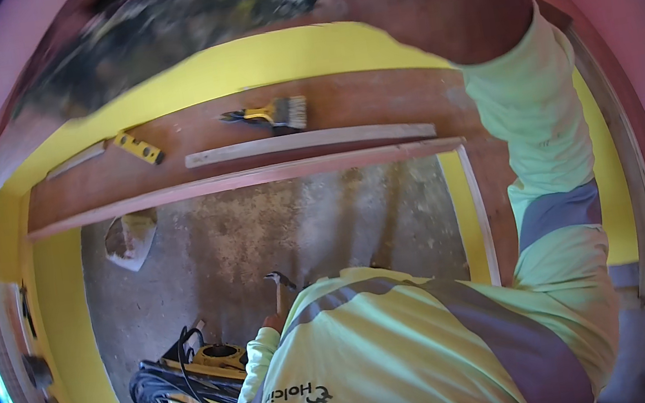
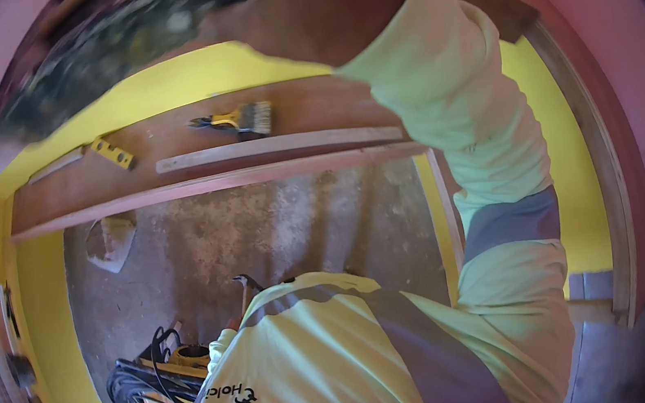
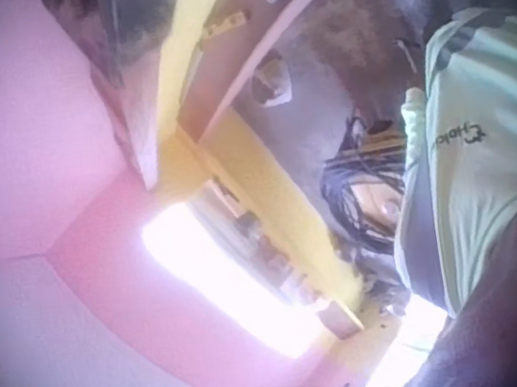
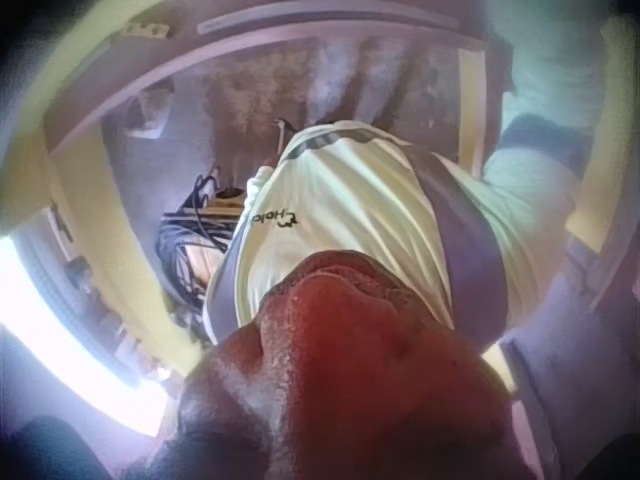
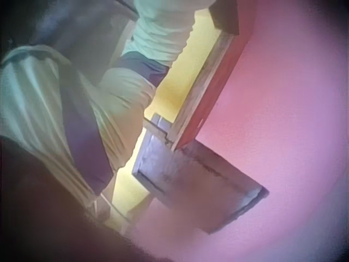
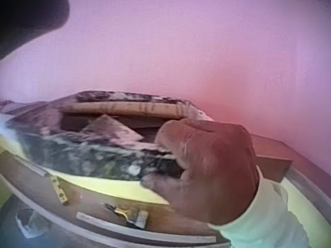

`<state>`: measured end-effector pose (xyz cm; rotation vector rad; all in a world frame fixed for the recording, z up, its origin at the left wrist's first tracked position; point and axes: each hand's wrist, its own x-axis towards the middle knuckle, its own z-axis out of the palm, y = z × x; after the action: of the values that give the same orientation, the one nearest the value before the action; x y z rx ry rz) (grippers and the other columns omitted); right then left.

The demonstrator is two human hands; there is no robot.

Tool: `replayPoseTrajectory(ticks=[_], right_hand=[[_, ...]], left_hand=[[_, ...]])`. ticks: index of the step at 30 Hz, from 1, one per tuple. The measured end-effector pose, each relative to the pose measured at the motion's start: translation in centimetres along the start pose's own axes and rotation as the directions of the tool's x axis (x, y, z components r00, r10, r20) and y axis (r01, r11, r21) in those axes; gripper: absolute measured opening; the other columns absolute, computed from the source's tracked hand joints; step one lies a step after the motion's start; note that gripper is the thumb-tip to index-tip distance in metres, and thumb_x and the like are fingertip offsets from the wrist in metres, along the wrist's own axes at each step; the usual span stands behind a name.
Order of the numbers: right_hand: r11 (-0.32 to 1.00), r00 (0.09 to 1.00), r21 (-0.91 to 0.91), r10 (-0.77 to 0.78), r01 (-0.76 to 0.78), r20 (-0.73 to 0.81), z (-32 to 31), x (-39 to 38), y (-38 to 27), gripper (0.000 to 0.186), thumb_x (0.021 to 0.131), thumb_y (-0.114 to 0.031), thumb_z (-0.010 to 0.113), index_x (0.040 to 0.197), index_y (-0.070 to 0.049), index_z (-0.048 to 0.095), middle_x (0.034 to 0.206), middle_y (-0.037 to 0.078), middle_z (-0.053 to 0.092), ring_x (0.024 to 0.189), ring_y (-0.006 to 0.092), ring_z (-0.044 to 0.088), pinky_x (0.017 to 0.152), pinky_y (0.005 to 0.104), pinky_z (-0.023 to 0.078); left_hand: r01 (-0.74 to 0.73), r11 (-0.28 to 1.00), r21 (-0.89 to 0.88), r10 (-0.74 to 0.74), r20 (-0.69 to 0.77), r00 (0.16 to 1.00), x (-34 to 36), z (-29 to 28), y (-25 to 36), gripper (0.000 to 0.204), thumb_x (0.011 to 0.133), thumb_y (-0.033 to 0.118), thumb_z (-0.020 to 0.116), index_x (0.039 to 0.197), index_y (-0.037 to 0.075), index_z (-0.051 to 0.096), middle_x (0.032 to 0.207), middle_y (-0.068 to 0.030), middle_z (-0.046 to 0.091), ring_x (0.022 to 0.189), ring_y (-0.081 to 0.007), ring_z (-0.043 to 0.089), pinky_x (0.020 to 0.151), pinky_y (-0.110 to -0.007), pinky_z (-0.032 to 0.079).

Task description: The person constructs a wooden shelving unit by positioning various plywood pieces against a wall and hammering nails to secure them. They use a spirit level to check alignment and handle different wooden slats and supports throughout the process.

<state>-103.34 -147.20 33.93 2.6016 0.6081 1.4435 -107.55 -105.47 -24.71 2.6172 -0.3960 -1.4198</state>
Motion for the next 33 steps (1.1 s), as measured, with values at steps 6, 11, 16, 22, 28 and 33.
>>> replayPoseTrajectory(ticks=[6,11,16,22,28,33], right_hand=[[0.978,0.995,0.187,0.096,-0.096,0.011,-5.4,-5.0,-3.6,0.025,0.059,-0.021,0.075,0.072,-0.007,0.058,0.064,0.012,0.057,0.06,0.0328,0.06,0.057,0.0413,0.051],[0.99,0.99,0.091,0.118,-0.111,-0.074,-7.5,-10.0,-7.0,0.015,0.061,-0.02,0.064,0.062,-0.008,0.055,0.055,0.005,0.049,0.057,0.0224,0.055,0.045,0.0377,0.044],[0.966,0.991,0.235,0.124,-0.107,-0.055,-8.8,-13.2,-9.5,0.018,0.054,-0.022,0.063,0.053,-0.009,0.051,0.053,0.0,0.045,0.055,0.0149,0.046,0.046,0.0302,0.036],[0.946,0.981,0.277,0.19,-0.17,-0.047,-8.2,-21.4,-11.2,0.016,0.047,-0.018,0.055,0.056,-0.012,0.043,0.062,-0.001,0.037,0.059,0.0139,0.041,0.045,0.0285,0.03],[0.927,0.937,0.142,0.34,-0.348,0.081,-8.7,-30.9,-10.4,0.016,0.054,-0.021,0.06,0.063,-0.016,0.048,0.065,-0.003,0.041,0.06,0.0147,0.045,0.05,0.0297,0.033],[0.83,0.816,-0.144,0.557,-0.539,0.154,-10.5,-40.7,-9.4,0.021,0.051,-0.022,0.063,0.068,-0.015,0.051,0.065,-0.003,0.045,0.062,0.0166,0.048,0.056,0.0334,0.035]], left_hand=[[-0.048,0.993,0.105,0.047,0.012,0.999,1.5,-1.2,0.6,0.051,0.084,0.045,0.046,0.106,0.003,0.064,0.102,-0.0241,0.063,0.101,-0.0353,0.061,0.086,-0.043,0.048],[-0.109,0.98,0.168,0.101,0.054,0.993,3.1,-1.0,3.1,0.051,0.084,0.045,0.047,0.106,0.003,0.064,0.102,-0.0244,0.063,0.101,-0.0356,0.061,0.086,-0.043,0.048],[-0.159,0.965,0.207,0.139,0.106,0.985,4.2,0.1,6.8,0.051,0.083,0.045,0.047,0.106,0.002,0.064,0.102,-0.0248,0.063,0.1,-0.0358,0.061,0.086,-0.043,0.048],[-0.178,0.957,0.227,0.152,0.128,0.98,4.0,2.0,10.3,0.051,0.083,0.044,0.048,0.106,0.002,0.064,0.102,-0.0251,0.063,0.1,-0.0361,0.061,0.085,-0.043,0.048],[-0.171,0.96,0.22,0.144,0.133,0.981,2.5,3.8,12.9,0.051,0.083,0.044,0.049,0.105,0.001,0.064,0.102,-0.0255,0.063,0.1,-0.0364,0.061,0.085,-0.043,0.048],[-0.137,0.971,0.195,0.118,0.104,0.988,1.1,4.4,13.3,0.051,0.082,0.044,0.049,0.105,0.001,0.064,0.102,-0.0259,0.063,0.1,-0.0366,0.061,0.085,-0.043,0.048]])
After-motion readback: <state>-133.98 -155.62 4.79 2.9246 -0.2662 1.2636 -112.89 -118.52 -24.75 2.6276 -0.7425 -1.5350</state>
